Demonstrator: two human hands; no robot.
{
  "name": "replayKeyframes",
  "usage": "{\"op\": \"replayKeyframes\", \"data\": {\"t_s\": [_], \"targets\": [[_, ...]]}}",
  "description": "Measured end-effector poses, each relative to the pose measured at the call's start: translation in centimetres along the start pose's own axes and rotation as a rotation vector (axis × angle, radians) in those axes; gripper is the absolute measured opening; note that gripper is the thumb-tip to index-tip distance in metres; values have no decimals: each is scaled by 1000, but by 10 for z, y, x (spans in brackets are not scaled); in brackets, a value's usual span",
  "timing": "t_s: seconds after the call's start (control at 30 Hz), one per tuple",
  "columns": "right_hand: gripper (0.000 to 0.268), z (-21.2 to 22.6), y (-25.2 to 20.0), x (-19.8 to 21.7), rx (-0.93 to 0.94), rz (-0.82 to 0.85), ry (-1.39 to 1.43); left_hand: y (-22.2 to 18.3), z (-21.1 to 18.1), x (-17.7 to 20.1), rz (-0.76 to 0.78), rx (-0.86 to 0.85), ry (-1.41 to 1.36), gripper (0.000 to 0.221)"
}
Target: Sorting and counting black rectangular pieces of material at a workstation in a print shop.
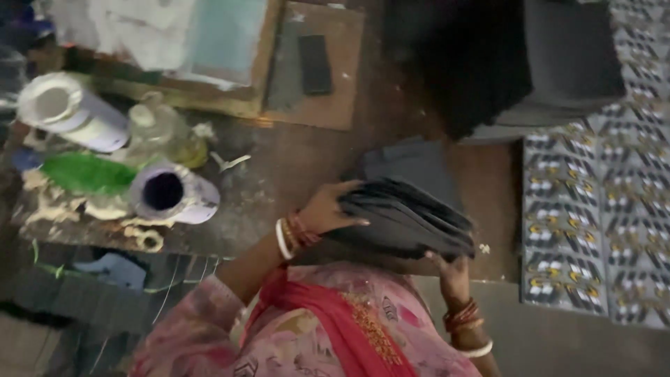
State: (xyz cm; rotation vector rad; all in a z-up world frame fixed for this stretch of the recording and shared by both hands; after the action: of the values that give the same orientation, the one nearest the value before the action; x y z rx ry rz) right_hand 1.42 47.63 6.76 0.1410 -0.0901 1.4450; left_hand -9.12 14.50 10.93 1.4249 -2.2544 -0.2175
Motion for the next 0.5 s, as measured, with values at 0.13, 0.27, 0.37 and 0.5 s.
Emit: {"op": "replayKeyframes", "data": {"t_s": [0.13, 0.27, 0.37, 0.5], "targets": [[37, -23, 69, -47, -106, 146, -59, -77, 31, -2, -365, 38, 157, 83], [33, 20, 89, -116, 81, 296, -11, -130, 78, 4, -614, 277, 46, 65], [37, -9, 89, -128, 71, 401, 123, -155, 80, 12, -616, 196, 149, 66], [78, -11, 93, -146, 162, 597, 131, -161, 32, 36, -616, 196, -99, 114]]}}
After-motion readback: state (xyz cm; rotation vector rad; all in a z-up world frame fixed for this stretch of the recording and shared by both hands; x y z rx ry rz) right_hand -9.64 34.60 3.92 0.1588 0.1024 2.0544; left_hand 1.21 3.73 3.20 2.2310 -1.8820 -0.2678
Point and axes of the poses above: each hand's wrist, its own y-axis towards the middle knuckle, its own x-axis out of the back of the hand, z = x × y, the point moved 1 cm from there along y, towards the middle knuckle, and after that the axes turned 4 degrees about -x, right-handed, at the moved point
